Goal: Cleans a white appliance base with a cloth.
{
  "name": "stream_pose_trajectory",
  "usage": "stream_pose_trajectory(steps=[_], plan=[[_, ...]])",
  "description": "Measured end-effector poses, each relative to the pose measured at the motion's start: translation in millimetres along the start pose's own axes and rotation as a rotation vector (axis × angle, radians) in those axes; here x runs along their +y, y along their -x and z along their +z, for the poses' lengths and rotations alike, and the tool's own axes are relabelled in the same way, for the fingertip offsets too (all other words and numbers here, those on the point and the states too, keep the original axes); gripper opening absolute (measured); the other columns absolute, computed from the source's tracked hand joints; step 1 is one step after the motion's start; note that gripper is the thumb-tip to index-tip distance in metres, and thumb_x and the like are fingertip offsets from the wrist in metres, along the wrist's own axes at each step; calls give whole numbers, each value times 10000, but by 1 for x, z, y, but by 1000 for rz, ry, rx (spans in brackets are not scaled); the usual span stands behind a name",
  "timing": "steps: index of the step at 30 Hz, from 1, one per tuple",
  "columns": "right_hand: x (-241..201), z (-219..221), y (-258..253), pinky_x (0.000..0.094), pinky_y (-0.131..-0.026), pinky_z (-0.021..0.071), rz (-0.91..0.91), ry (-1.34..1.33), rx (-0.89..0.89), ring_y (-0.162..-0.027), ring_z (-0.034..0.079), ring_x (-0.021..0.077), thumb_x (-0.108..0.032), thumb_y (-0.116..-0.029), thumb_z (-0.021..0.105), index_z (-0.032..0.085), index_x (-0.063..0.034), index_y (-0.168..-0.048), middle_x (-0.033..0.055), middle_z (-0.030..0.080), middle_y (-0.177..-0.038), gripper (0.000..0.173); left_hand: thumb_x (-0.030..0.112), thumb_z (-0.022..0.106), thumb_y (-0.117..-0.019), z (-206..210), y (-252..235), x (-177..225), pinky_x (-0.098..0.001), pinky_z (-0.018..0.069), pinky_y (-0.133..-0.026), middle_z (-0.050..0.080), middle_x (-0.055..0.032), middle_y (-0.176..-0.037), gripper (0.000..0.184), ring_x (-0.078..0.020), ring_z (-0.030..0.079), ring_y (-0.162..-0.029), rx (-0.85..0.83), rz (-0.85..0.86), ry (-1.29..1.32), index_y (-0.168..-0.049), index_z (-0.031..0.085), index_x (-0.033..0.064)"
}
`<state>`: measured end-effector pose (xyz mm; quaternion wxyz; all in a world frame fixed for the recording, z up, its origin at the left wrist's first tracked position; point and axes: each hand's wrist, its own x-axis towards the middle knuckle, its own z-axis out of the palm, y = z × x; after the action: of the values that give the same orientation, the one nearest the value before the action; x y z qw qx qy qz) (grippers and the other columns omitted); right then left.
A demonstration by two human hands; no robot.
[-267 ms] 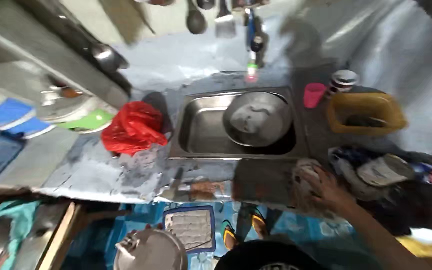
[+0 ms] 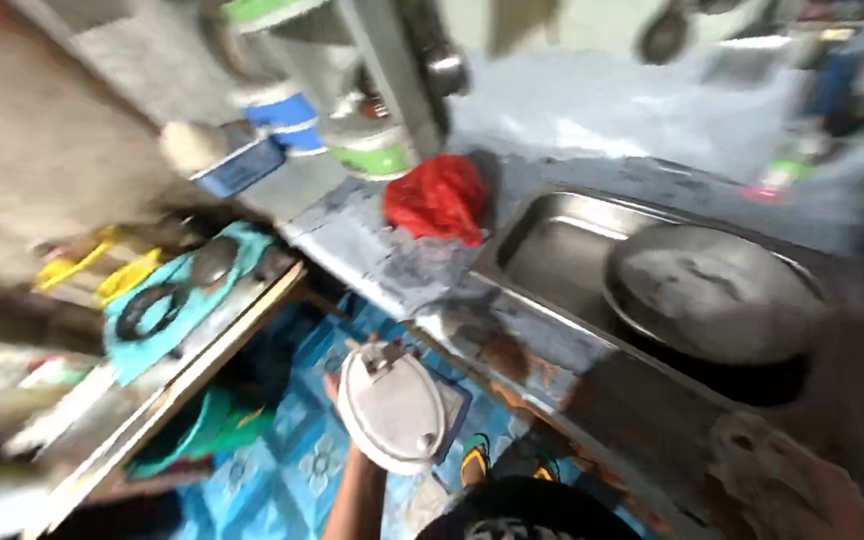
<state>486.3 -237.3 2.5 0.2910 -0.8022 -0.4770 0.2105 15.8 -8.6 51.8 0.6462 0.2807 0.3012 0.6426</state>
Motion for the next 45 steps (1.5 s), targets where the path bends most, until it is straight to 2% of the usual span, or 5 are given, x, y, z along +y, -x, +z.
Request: stream_pose_trajectory(steps=[11,20,36,41,45], plan=[[-194,68,-63,118,-981,485,-490,-718,-203,-1136,564,-101,23,-871,549,431,180,-1348,93,604,-1292,516,721,520,-866,-12,2,23,-470,573,-934,683,-172,-1260,824,-321,669,-1158,-78,228,252,-1376,582,77],[-360,181,-13,670,-949,460,-1001,-471,-170,-1207,562,520,-147,-789,700,707,-21,-1181,320,591,-1293,412,544,707,-828,39,10,17,-282,589,-871,760,25,-1124,437,-81,716,-1024,-128,595,227,-1117,755,221],[-429,182,-47,626,-1101,372,-507,-156,-435,-1386,424,485,-201,-1064,500,481,60,-1451,327,449,-1469,468,537,688,-856,34,18,28,-296,536,-988,690,43,-1299,627,-70,653,-1172,-186,637,128,-1405,604,246],[-386,171,13,651,-944,467,-943,-242,-254,-1229,556,519,-201,-849,710,693,-8,-1166,316,577,-1333,372,397,540,-972,28,9,52,-288,616,-768,756,5,-921,301,-81,728,-894,122,652,245,-1008,654,121],[-384,171,-15,688,-964,445,-918,-318,-199,-1239,525,561,-105,-785,763,692,17,-1177,343,558,-1339,417,559,708,-798,16,-1,44,-420,583,-937,706,-111,-1265,693,-252,680,-1176,-107,490,342,-1332,624,126]])
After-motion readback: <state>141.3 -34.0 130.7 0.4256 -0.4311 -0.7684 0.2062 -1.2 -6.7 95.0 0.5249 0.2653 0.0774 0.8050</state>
